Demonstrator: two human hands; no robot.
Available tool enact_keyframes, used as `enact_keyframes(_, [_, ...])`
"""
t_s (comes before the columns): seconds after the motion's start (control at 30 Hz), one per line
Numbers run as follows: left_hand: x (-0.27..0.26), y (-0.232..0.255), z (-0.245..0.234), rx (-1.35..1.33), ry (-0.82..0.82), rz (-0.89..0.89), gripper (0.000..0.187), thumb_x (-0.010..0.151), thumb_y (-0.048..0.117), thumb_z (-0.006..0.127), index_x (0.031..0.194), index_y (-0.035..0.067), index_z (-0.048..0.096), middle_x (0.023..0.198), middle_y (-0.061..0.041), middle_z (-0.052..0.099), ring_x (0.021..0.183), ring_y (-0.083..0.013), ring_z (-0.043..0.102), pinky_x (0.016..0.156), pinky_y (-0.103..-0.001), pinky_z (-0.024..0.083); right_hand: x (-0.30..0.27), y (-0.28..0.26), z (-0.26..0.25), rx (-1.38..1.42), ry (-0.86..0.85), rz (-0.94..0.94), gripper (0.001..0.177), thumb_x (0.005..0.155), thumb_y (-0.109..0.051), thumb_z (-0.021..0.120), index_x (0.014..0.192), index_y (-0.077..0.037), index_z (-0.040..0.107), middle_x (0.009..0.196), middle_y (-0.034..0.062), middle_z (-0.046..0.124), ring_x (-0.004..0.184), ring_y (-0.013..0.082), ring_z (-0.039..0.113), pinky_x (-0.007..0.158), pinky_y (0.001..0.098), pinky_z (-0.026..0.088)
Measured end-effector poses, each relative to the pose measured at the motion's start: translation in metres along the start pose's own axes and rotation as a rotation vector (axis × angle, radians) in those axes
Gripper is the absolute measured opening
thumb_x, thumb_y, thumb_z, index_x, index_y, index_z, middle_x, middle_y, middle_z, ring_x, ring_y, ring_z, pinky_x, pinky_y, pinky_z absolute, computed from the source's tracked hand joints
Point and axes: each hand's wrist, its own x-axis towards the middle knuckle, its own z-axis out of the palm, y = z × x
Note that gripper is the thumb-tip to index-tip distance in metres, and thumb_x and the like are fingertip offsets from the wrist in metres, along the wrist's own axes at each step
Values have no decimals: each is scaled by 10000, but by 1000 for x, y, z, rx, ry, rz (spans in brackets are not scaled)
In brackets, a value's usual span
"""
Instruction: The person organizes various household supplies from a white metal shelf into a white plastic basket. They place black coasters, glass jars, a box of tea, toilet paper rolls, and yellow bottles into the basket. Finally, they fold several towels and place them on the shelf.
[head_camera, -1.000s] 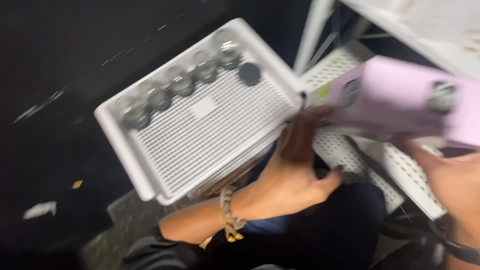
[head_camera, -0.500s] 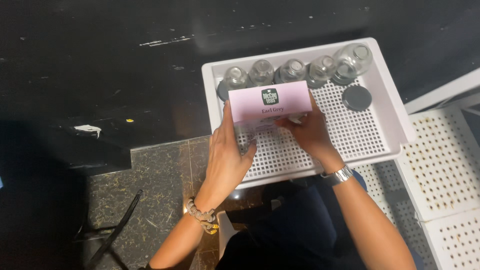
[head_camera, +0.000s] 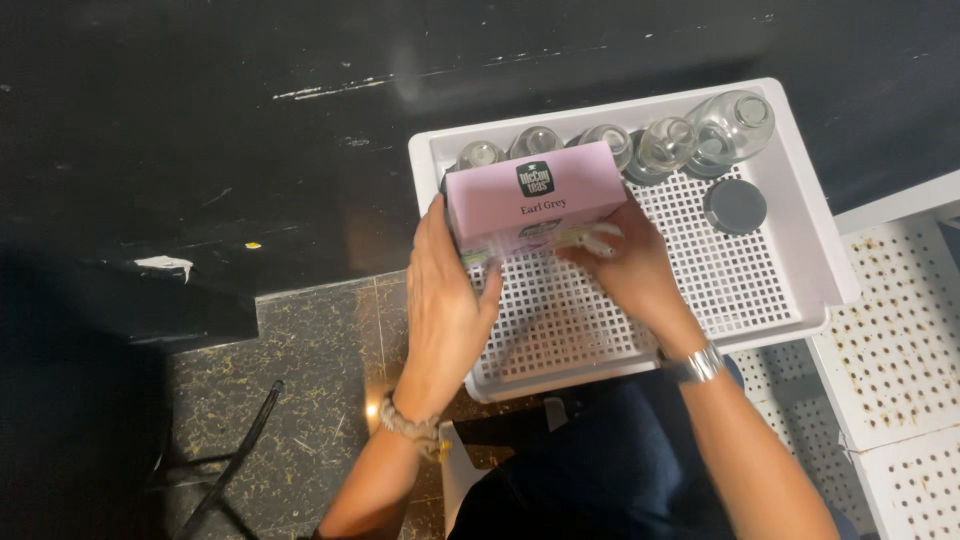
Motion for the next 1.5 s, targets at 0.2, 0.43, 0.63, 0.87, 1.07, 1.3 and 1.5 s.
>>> enact_keyframes(0.2, [-77, -15, 49, 9, 105, 308, 520, 909, 23, 687, 1386, -55, 495, 1214, -237, 588, 1050, -362, 599, 843, -419, 470, -82, 109, -53, 200, 287, -149, 703, 737, 91, 793, 1385, 93, 518, 1305, 252, 635, 1119, 346, 665, 981, 429, 585])
enact_keyframes(0.43, [-101, 54, 125, -469, -277, 425, 249, 1015, 117, 584, 1217, -17, 641, 1117, -204, 594, 880, -313, 614, 757, -443, 539, -192, 191, -171, 103, 812, 123, 436, 897, 109, 678, 1323, 73, 591, 1267, 162, 632, 1056, 236, 650, 917, 311, 554])
enact_keyframes(0.63, [-78, 164, 199, -830, -518, 477, 247, 950, 53, 651, 1192, 4, 636, 1174, -147, 631, 1129, -331, 631, 1014, -443, 542, -267, 167, -260, -286, 1077, 9, 458, 1052, 103, 720, 1481, 53, 570, 1173, 223, 658, 1120, 228, 650, 1050, 320, 529])
enact_keyframes(0.87, [-44, 291, 285, -959, -528, 702, 508, 1052, 339, 534, 1415, 8, 405, 1407, -193, 548, 1352, -290, 546, 1216, -399, 492, -271, 157, -349, -320, 1134, -46, 389, 1043, 64, 753, 1385, 47, 567, 1375, 214, 612, 1125, 242, 659, 918, 291, 543])
enact_keyframes(1.07, [6, 344, 321, -892, -409, 297, 720, 941, 331, 668, 1507, 22, 347, 1555, -208, 445, 1404, -331, 522, 1110, -398, 557, -227, 153, -390, -193, 1083, -49, 473, 929, 59, 747, 1352, -30, 554, 1308, 196, 625, 1011, 227, 704, 985, 325, 585])
enact_keyframes(1.3, [71, 389, 319, -841, -505, 287, 808, 863, 621, 549, 1499, 145, 400, 1521, -141, 531, 1453, -315, 434, 1116, -475, 444, -164, 114, -415, -432, 1093, -226, 544, 965, -243, 820, 1388, -46, 540, 1331, 132, 606, 1118, 247, 533, 776, 337, 482])
enact_keyframes(1.5, [84, 406, 336, -650, -497, 299, 816, 741, 671, 480, 1277, 71, 618, 1315, -211, 676, 1316, -378, 527, 1053, -448, 435, -107, 104, -448, -655, 1113, -407, 691, 886, -255, 988, 1342, -8, 531, 1269, 208, 606, 1119, 340, 472, 926, 471, 400])
